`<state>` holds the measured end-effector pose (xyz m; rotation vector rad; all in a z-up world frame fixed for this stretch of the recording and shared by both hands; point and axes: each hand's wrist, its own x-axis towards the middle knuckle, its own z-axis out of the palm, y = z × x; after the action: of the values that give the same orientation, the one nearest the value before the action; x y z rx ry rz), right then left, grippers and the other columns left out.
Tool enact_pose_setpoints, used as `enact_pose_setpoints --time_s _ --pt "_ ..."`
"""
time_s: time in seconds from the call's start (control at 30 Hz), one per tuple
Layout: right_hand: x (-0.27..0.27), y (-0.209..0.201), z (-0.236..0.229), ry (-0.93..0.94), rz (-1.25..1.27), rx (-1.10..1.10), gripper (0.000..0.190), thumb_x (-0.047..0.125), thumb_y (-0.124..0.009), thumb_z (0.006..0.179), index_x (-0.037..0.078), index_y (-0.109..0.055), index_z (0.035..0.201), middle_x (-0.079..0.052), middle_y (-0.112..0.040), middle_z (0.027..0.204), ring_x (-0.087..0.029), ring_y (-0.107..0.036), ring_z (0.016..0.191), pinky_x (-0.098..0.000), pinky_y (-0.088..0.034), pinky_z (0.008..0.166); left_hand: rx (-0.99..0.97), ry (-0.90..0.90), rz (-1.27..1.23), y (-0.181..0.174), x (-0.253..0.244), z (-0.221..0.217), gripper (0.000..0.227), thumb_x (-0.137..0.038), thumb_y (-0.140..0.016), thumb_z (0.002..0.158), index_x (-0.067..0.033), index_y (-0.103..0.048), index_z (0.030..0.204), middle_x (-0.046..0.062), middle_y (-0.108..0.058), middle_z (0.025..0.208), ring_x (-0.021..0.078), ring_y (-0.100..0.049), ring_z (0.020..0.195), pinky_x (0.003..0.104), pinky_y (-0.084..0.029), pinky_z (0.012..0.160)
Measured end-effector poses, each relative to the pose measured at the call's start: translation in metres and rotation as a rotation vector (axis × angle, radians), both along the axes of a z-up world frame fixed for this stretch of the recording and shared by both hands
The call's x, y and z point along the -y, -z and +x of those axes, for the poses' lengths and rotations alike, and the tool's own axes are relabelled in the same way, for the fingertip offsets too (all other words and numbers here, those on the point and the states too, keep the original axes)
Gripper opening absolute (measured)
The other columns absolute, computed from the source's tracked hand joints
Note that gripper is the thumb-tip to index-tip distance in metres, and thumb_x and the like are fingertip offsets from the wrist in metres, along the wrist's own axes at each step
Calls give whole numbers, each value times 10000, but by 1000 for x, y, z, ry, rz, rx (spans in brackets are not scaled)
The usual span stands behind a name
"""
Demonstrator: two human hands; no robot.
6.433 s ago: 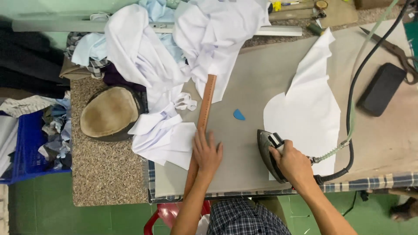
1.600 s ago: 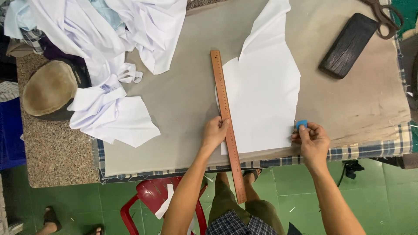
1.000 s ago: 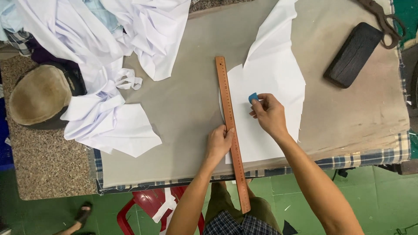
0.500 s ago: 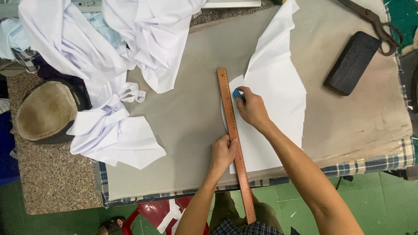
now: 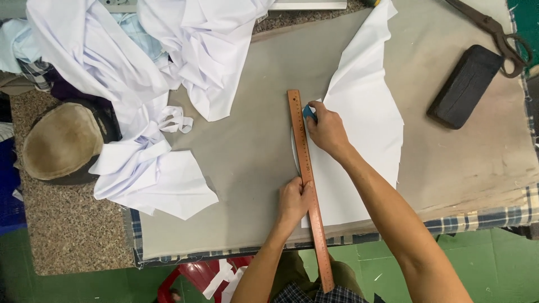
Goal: The person irons a white fabric piece on a table using an iron. Then, the person uses a wooden ruler and a blue marker to draw straight lines on the fabric.
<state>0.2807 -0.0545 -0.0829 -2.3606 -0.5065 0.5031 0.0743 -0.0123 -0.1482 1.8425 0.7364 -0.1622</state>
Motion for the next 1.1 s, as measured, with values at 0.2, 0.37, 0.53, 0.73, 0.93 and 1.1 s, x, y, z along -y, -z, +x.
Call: enact_pose_setpoints --time_s 0.2,0.37,0.53,0.73,0.93,1.1 --pt "0 -4 -2 30 27 -26 389 9 -624 954 -37 -596 1339 -197 -748 867 -341 -744 818 -437 -605 724 -1 -11 -7 -2 -1 0 246 -127 -628 964 -20 -629 743 64 -524 510 116 -478 476 280 -335 392" --pt "4 -1 -2 43 34 -42 379 11 -625 958 -38 -596 1333 -203 -750 886 -344 -748 836 -436 -609 735 -6 -17 -32 8 -1 -3 265 -152 -639 963 -22 -625 732 62 -538 500 123 -474 453 282 -323 385" --pt "3 -3 -4 39 48 -62 381 15 -631 964 -34 -594 1339 -211 -751 905 -348 -748 842 -428 -612 747 -9 -10 -43 -4 -3 -1 263 -146 -620 978 -18 -634 749 63 -539 529 119 -470 497 277 -346 405" --pt "2 0 -4 22 38 -55 385 21 -622 964 -28 -592 1344 -204 -752 893 -344 -748 834 -440 -612 743 -3 -12 -48 2 -1 -2 281 -162 -633 978 -1 -617 748 88 -537 531 145 -477 492 298 -335 402" --pt "-2 -3 -2 25 4 -57 389 14 -617 963 -35 -586 1347 -210 -747 884 -345 -748 826 -430 -613 742 -10 -5 -43 -2 -3 -2 268 -150 -630 956 4 -607 738 121 -532 520 206 -500 461 339 -337 398" --pt "-3 -1 -1 22 13 -18 380 21 -614 960 -34 -592 1336 -198 -744 861 -342 -745 808 -440 -609 711 -4 -22 -62 -7 -3 -1 253 -140 -620 947 -17 -609 726 80 -530 506 143 -489 459 282 -344 392"
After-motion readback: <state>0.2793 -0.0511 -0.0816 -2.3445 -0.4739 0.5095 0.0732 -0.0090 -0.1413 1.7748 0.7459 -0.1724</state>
